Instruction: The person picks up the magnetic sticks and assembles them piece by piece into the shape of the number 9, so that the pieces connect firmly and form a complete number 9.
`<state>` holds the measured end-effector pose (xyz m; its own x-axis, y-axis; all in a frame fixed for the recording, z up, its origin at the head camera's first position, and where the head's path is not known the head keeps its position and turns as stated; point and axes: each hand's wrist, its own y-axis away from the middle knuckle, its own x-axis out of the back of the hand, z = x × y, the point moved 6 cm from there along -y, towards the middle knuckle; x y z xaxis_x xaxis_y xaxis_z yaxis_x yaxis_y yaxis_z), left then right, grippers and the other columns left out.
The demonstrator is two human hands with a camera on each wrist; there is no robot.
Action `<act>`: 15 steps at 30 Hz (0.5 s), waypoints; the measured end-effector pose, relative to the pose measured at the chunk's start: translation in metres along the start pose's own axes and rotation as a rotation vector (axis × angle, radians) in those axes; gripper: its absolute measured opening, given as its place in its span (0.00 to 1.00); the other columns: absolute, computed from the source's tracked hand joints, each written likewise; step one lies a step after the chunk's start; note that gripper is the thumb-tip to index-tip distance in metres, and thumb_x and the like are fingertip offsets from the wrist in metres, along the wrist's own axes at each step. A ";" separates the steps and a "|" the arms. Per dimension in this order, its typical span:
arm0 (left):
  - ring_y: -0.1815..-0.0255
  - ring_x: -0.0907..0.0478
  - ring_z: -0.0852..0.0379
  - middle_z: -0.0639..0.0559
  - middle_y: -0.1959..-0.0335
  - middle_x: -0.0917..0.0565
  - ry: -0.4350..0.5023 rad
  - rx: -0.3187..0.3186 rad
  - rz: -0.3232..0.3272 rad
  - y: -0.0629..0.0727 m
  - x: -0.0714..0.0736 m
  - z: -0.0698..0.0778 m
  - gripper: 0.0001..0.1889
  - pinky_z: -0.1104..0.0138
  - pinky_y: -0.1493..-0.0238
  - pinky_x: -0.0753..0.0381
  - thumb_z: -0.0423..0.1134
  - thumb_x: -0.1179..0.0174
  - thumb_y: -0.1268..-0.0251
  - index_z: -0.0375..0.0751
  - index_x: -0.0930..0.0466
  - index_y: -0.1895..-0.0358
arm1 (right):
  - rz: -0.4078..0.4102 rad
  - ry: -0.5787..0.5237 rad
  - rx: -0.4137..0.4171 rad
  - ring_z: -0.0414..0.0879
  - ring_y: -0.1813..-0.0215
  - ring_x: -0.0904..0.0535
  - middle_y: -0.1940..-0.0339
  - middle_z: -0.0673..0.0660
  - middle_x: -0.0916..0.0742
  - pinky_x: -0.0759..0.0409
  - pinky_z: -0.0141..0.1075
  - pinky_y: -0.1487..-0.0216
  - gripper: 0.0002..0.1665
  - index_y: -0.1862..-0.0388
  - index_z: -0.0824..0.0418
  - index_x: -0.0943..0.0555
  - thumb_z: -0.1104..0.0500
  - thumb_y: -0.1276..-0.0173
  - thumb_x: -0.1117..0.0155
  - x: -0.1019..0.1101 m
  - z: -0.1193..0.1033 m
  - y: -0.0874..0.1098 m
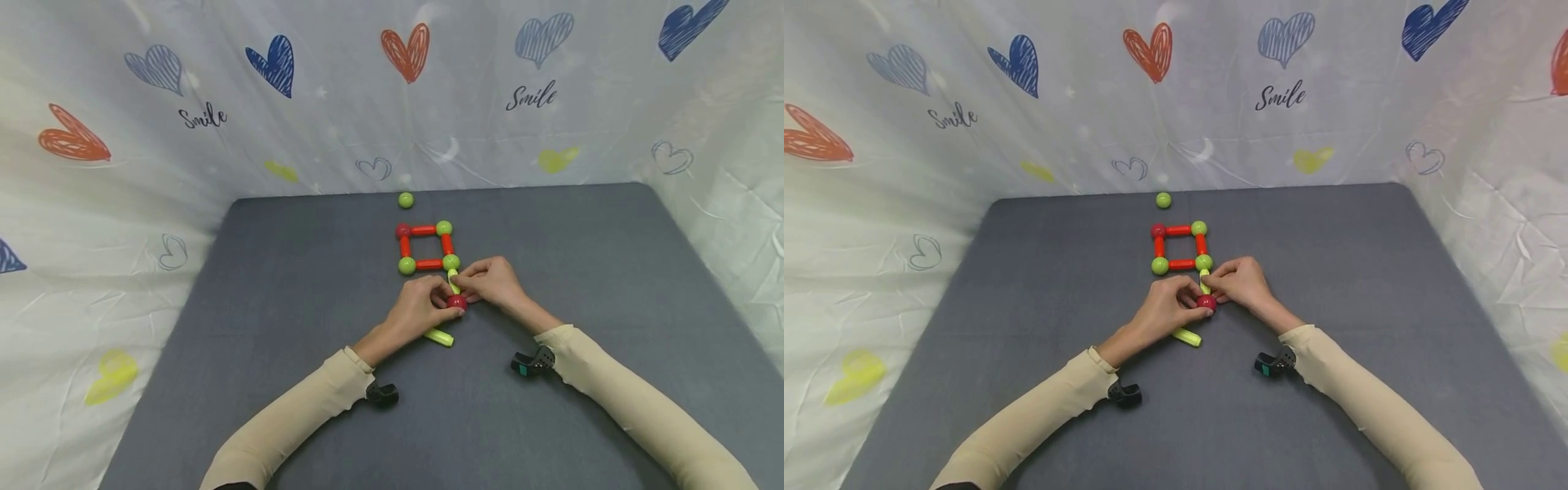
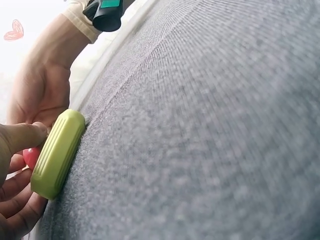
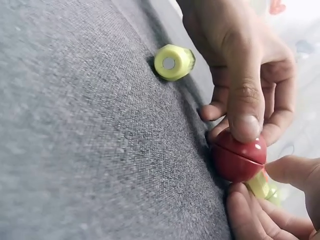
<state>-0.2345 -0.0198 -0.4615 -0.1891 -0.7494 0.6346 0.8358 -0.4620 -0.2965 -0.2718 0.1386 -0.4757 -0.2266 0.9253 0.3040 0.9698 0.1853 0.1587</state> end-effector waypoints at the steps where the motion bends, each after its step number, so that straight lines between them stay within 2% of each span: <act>1: 0.69 0.16 0.63 0.54 0.67 0.16 0.000 0.000 0.001 0.000 0.000 0.000 0.14 0.77 0.67 0.21 0.40 0.22 0.47 0.42 0.17 0.62 | -0.006 -0.001 0.005 0.49 0.72 0.12 0.71 0.62 0.11 0.14 0.41 0.69 0.15 0.61 0.71 0.13 0.58 0.36 0.26 0.001 0.000 0.002; 5: 0.68 0.17 0.64 0.53 0.67 0.16 0.011 -0.001 0.008 0.001 0.000 -0.001 0.14 0.77 0.66 0.21 0.40 0.22 0.47 0.42 0.17 0.62 | -0.043 0.004 0.036 0.51 0.69 0.12 0.69 0.62 0.11 0.14 0.42 0.67 0.15 0.60 0.70 0.13 0.57 0.33 0.28 0.002 0.000 0.013; 9: 0.68 0.17 0.65 0.54 0.67 0.16 0.031 -0.008 0.010 0.000 0.000 -0.002 0.14 0.77 0.66 0.21 0.40 0.22 0.47 0.41 0.17 0.62 | -0.087 0.013 0.122 0.53 0.66 0.12 0.67 0.62 0.11 0.14 0.42 0.66 0.12 0.59 0.69 0.13 0.59 0.31 0.30 0.002 -0.001 0.024; 15: 0.68 0.18 0.67 0.52 0.66 0.15 0.085 -0.015 -0.025 0.000 0.002 -0.005 0.11 0.75 0.66 0.20 0.38 0.25 0.42 0.40 0.16 0.61 | -0.092 0.164 0.272 0.47 0.66 0.12 0.66 0.54 0.10 0.18 0.36 0.70 0.09 0.56 0.61 0.12 0.62 0.36 0.27 0.000 -0.008 0.040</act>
<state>-0.2374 -0.0233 -0.4642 -0.2531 -0.7751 0.5789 0.8226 -0.4874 -0.2929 -0.2342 0.1438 -0.4622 -0.3042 0.8391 0.4509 0.9282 0.3675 -0.0579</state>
